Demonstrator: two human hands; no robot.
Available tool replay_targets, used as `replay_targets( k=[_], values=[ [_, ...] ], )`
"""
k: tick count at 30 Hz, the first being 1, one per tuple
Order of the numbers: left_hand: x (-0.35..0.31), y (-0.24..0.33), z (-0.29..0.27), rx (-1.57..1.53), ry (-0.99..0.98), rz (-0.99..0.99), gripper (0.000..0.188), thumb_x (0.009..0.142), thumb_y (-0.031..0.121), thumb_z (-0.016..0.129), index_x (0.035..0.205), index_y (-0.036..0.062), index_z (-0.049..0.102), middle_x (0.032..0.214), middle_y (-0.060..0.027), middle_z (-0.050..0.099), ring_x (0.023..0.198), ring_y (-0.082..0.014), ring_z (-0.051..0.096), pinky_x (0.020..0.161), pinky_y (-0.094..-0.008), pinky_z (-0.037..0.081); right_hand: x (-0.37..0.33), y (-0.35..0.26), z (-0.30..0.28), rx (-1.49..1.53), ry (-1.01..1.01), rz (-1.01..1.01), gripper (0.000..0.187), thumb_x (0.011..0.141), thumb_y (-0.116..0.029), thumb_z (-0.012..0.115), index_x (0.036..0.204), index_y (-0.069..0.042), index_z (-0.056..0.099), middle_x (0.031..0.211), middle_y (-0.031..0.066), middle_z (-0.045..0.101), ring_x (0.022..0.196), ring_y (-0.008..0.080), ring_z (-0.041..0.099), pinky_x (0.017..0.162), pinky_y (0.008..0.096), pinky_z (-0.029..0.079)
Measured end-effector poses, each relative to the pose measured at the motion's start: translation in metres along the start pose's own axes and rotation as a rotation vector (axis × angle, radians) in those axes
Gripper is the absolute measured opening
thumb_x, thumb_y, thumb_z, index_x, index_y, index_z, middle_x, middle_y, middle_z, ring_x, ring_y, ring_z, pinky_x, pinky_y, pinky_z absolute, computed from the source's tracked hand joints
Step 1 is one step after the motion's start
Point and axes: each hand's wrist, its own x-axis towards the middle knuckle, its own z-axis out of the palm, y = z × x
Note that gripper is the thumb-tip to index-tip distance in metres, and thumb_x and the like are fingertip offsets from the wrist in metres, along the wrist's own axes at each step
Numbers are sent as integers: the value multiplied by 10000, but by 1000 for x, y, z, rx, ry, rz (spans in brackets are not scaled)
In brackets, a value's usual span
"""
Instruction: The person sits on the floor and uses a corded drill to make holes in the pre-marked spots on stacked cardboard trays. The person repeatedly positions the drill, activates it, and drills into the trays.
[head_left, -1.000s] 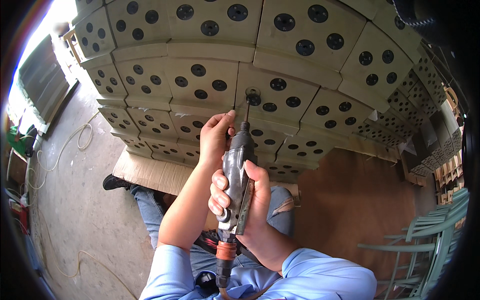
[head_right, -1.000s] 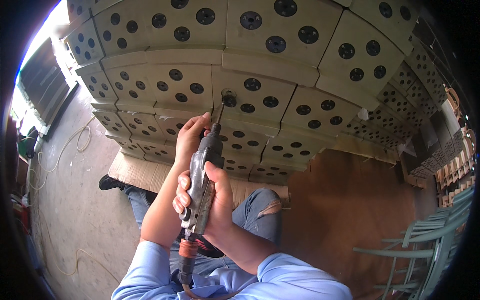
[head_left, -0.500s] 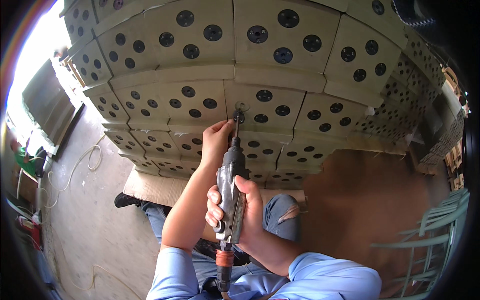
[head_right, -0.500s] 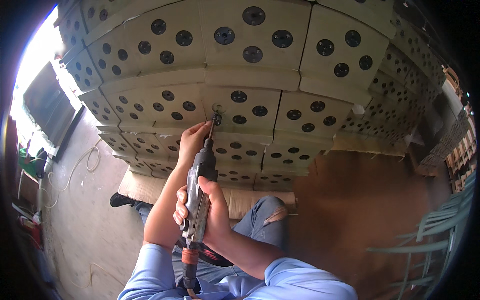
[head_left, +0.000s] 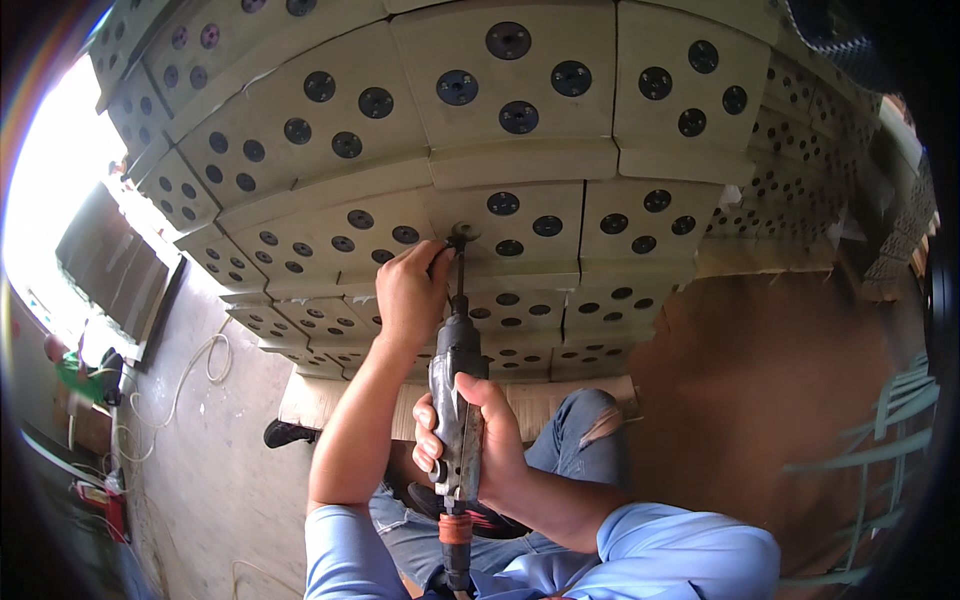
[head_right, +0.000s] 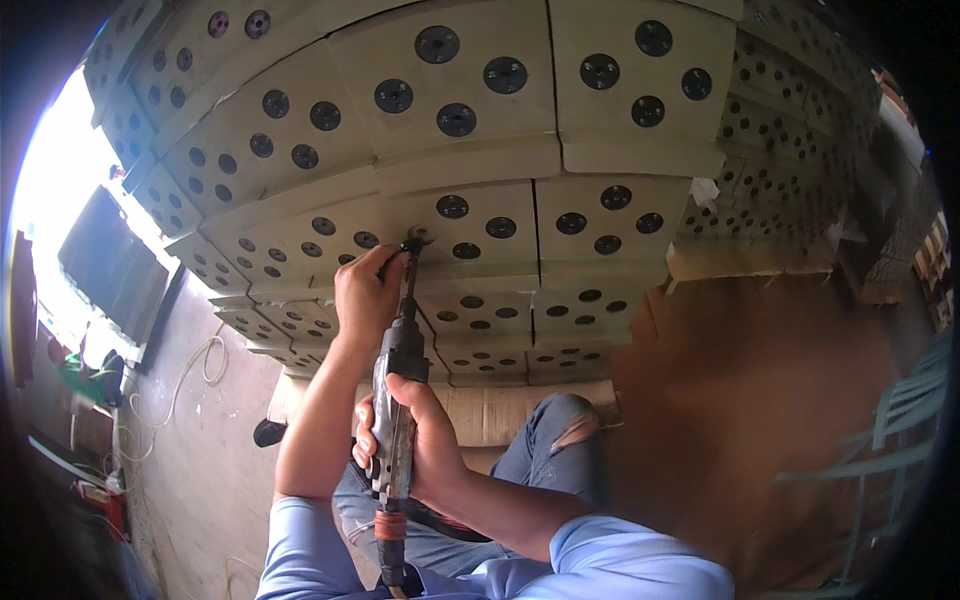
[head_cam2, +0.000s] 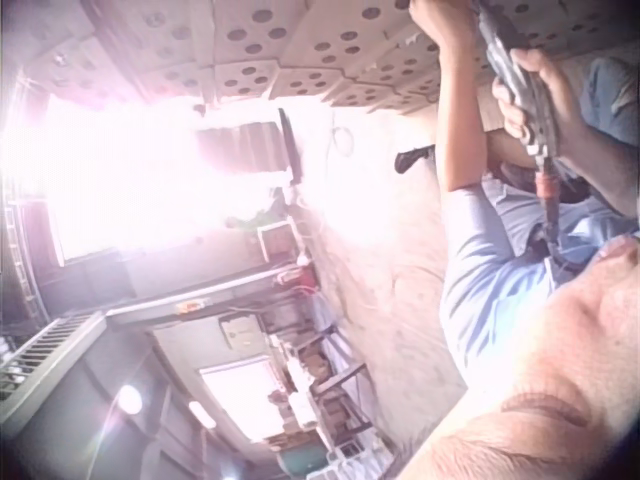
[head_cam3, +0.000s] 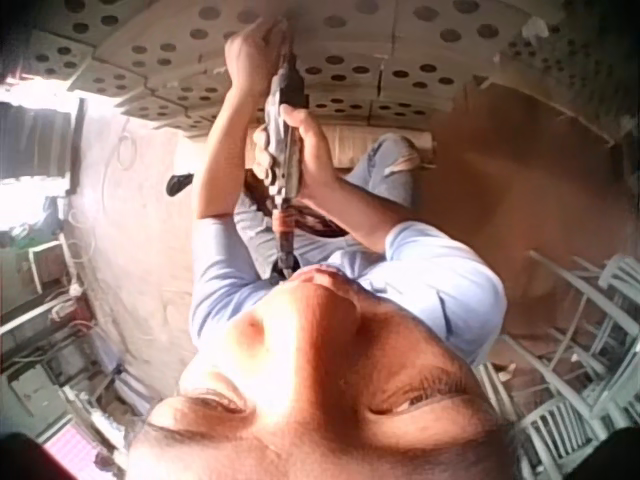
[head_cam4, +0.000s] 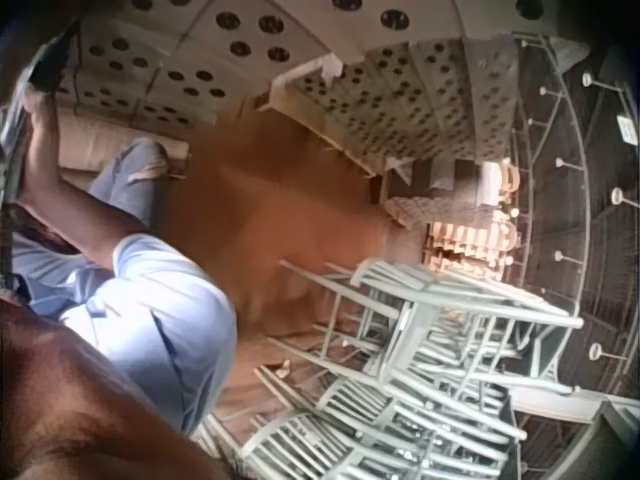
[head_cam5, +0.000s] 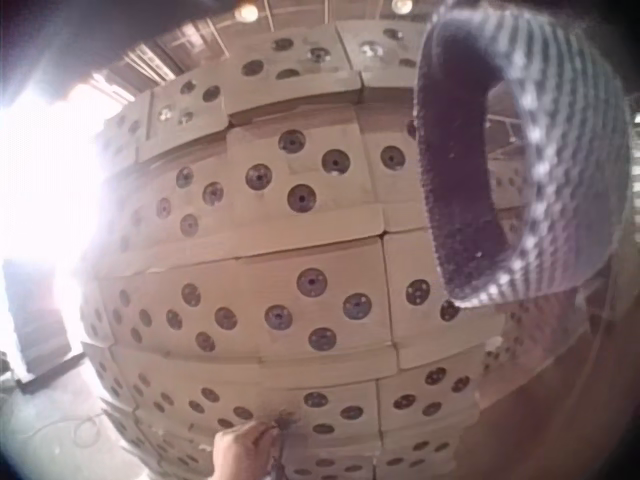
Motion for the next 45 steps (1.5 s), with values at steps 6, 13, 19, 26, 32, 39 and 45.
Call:
replay_targets(
  k=[6, 13, 19, 26, 32, 39, 45],
  values=[
    [29, -1, -22, 329, -240, 435, 119, 796, 94, 684, 911, 86, 653, 799, -55, 652, 772, -243, 663, 609, -385, 552, 1, 0, 4, -23, 34, -23, 470, 974, -488, 560, 983, -20, 523, 861, 72, 575, 653, 182, 599, 634, 372, 506],
    [58, 5, -30, 443, -433, 626, 229, 770, 69, 654, 996, 96, 679, 902, -37, 665, 875, -222, 661, 650, -359, 568, 0, 2, 4, 33, 56, -27, 361, 984, -437, 576, 1024, -100, 451, 855, 80, 575, 654, 189, 602, 633, 381, 516],
    [68, 9, -20, 448, -439, 739, 204, 767, 81, 667, 970, 103, 667, 890, -12, 638, 857, -209, 648, 612, -337, 565, 0, 0, 6, 28, 48, -40, 325, 989, -420, 572, 1023, -127, 436, 851, 82, 576, 653, 190, 602, 624, 378, 517],
    [47, 4, -5, 423, -124, 659, 117, 766, 105, 690, 877, 128, 658, 800, 12, 592, 744, -164, 616, 523, -303, 527, 1, 1, 4, 40, 41, -37, 326, 985, -417, 572, 1025, -114, 459, 856, 81, 583, 647, 192, 605, 622, 379, 516],
    [47, 3, -4, 376, -60, 566, 79, 794, 125, 705, 844, 144, 648, 749, 17, 577, 714, -174, 609, 513, -321, 514, 1, 0, 5, 40, 45, -33, 339, 984, -422, 572, 1020, -100, 475, 856, 81, 585, 648, 194, 607, 622, 383, 515],
    [44, 5, -5, 365, -108, 501, 95, 786, 106, 697, 856, 152, 653, 756, 5, 592, 721, -198, 622, 535, -348, 525, 2, -1, 12, 64, 36, -46, 335, 985, -414, 577, 1043, -108, 453, 851, 86, 577, 644, 194, 602, 620, 386, 514],
    [44, 6, -5, 347, -127, 469, 92, 794, 96, 692, 858, 148, 651, 758, 1, 599, 738, -212, 635, 554, -367, 534, 4, -3, 16, -10, 67, -87, 327, 978, -392, 595, 1053, -116, 437, 845, 88, 571, 631, 197, 602, 608, 393, 514]
  ],
)
